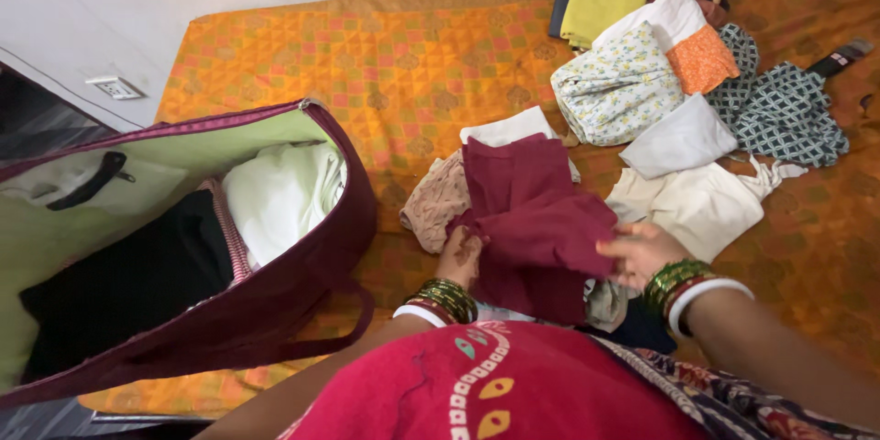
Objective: The person picks up, folds, and places several small pieces of clothing and fabric items into a large purple bag on a bed.
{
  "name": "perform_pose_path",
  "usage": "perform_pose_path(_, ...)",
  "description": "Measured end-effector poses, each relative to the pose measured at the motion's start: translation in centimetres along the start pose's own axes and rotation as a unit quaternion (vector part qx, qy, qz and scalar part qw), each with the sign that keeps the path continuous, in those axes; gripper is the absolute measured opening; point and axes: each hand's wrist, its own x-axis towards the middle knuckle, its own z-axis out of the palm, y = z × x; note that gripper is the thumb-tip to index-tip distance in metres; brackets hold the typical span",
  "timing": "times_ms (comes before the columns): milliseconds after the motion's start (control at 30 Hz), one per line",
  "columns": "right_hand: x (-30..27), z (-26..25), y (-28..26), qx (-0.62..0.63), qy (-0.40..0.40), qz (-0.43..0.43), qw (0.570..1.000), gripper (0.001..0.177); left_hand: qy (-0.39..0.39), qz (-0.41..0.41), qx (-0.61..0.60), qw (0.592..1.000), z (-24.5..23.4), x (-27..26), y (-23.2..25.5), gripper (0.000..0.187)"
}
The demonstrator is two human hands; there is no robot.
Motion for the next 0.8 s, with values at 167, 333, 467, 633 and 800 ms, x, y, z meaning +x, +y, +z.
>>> perform_pose_path(167,-1.2,-0.5,1.0,-0.157,-0.038,-0.080,0.984,0.054,-0.073,0.127,0.075,0.986,-2.5,-3.3,0.0,0.011)
perform_pose_path(333,0.2,-1.5,3.7,-0.317,-0.116,-0.174,0.925,0.068,-0.120,0.027,0.226,0.966,-3.2,-5.5,-1.8,0.021)
perform_pose_path(467,1.7,-2.4,7.4,-0.261,-0.090,-0.107,0.955,0.086,-0.088,0.109,0.447,0.883,-0.1,-5.4,2.3,0.046)
perform_pose_path(633,2.0,-3.0,8.7,-0.232,-0.086,-0.065,0.967,0.086,-0.089,0.124,0.354,0.923,6.2,-2.1,10.5,0.059)
perform_pose_path(800,0.5,-3.4,9.0,-0.262,-0.076,-0.021,0.962,0.076,-0.067,-0.015,0.403,0.913,9.5,3.2,9.0,0.073)
